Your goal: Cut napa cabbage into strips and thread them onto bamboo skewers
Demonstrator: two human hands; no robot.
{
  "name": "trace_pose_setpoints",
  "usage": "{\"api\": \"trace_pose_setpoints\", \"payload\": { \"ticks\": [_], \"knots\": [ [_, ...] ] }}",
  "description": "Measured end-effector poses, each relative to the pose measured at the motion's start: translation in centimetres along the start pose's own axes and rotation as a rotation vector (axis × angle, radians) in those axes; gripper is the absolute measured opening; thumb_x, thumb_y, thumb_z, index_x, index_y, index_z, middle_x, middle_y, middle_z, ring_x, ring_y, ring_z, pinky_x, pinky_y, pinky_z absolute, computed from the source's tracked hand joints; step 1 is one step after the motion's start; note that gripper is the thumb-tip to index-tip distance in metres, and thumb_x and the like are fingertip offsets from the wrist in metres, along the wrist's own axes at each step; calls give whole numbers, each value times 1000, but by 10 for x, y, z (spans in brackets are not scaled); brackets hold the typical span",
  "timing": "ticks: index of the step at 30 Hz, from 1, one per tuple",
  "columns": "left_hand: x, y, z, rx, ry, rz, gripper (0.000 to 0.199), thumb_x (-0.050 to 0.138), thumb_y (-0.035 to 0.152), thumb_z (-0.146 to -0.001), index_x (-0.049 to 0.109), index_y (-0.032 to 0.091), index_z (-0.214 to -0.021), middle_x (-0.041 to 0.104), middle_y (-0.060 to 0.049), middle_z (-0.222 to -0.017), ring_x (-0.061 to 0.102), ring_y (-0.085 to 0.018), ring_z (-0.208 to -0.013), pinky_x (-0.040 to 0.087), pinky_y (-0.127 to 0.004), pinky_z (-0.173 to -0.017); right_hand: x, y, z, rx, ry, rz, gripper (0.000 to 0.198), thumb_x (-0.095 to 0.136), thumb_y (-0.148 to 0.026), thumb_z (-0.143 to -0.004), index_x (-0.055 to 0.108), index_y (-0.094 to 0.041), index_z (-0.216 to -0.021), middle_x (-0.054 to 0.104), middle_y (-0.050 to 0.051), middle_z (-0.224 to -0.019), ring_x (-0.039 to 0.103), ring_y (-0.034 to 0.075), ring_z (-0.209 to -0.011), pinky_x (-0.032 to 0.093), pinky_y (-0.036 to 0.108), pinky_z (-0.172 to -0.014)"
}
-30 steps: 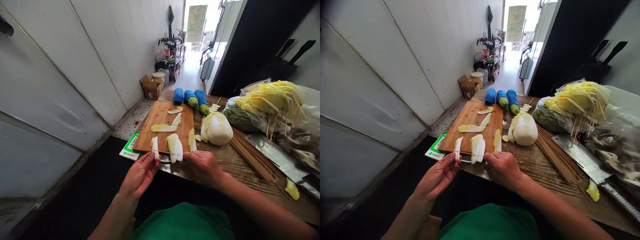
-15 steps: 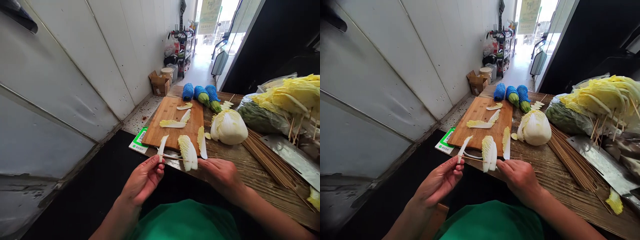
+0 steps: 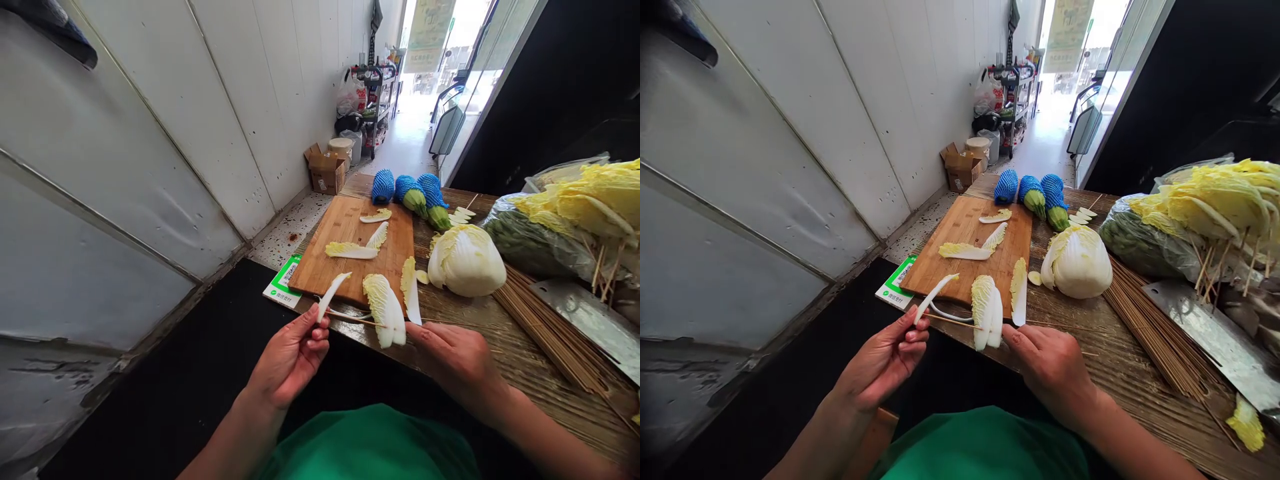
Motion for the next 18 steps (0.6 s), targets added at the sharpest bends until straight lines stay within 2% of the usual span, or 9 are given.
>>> {"api": "trace_pose_setpoints", "payload": {
  "ticks": [11, 18],
  "knots": [
    [-1, 10, 0, 108, -13, -106, 9, 53, 9, -79, 60, 6, -74, 51, -3, -68, 44, -2, -51, 40, -10, -39, -4, -3, -2, -13, 4, 10, 26, 36, -11, -86, 61, -15, -95, 62, 3, -66, 54, 11, -54, 39, 21, -52],
    [0, 10, -1, 116, -11, -129, 6, 58, 10, -76, 61, 8, -72, 53, -3, -67, 45, -3, -51, 40, -10, -40, -3, -1, -1, 5, 13, 20, 26, 37, -11, -85, 61, -17, -94, 61, 2, -63, 53, 10, -53, 37, 21, -52]
  ]
}}
Point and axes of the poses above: each hand's wrist, its own z-axis away from the middle knuckle, its own x-axis out of the palm, y = z × x, the point moved 10 cm from there along -z, towards the middle knuckle
